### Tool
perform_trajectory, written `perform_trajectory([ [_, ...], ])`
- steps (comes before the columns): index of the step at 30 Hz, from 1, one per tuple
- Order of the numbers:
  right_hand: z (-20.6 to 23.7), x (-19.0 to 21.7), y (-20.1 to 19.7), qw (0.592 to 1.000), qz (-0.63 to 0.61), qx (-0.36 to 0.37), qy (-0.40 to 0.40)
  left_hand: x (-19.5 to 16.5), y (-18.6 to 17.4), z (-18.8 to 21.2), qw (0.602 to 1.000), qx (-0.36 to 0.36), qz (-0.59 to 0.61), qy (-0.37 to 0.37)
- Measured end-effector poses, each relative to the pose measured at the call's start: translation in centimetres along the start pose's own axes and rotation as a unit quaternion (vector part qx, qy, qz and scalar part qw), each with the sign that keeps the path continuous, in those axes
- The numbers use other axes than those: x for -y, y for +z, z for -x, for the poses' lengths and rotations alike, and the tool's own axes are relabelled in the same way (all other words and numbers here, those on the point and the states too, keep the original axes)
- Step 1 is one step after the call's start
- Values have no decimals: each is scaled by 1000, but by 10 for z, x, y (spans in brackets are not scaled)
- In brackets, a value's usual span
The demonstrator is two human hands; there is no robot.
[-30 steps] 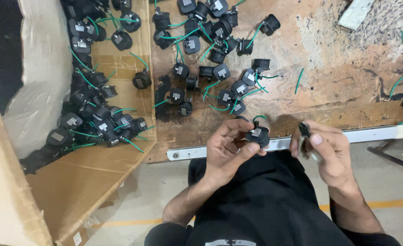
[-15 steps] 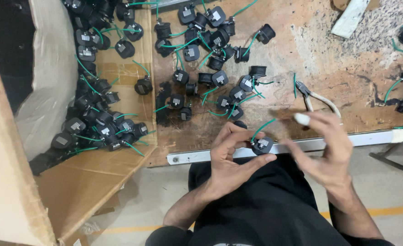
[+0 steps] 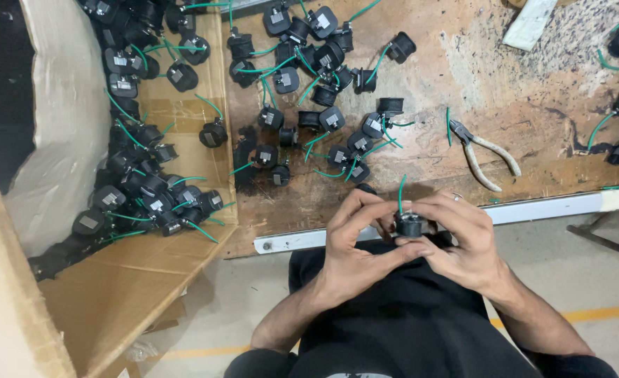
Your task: The person repeatedly picks small black electronic components with green wires from a table, applies a white substance from a tube to the component, and places the finished unit into a cardboard box. The process is repeated for multiple units.
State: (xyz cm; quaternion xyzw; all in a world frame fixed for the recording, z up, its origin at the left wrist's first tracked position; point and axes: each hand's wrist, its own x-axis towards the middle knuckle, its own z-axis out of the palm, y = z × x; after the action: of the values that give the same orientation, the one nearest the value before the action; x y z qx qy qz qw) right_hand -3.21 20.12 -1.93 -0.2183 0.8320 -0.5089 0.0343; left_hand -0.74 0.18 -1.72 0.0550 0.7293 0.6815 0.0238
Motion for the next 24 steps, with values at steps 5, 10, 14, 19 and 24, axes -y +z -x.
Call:
perform_trajectory([
  [5,7,-2,5,997,-73,-15,25,-5,-1,1,1000,9,-11,17],
  [10,7,-2,7,997,-77,-16,26,-10,-2,3,1000,5,-6,26],
  [14,7,-1,7,996,-81,-20,22,-12,-2,4,999,12,-2,33],
  [19,11,-5,7,997,-73,-13,30,-12,-3,5,999,17,-7,36],
  [24,24,-15,13,978,-196,-13,70,-12,-3,3,998,24,-36,49],
])
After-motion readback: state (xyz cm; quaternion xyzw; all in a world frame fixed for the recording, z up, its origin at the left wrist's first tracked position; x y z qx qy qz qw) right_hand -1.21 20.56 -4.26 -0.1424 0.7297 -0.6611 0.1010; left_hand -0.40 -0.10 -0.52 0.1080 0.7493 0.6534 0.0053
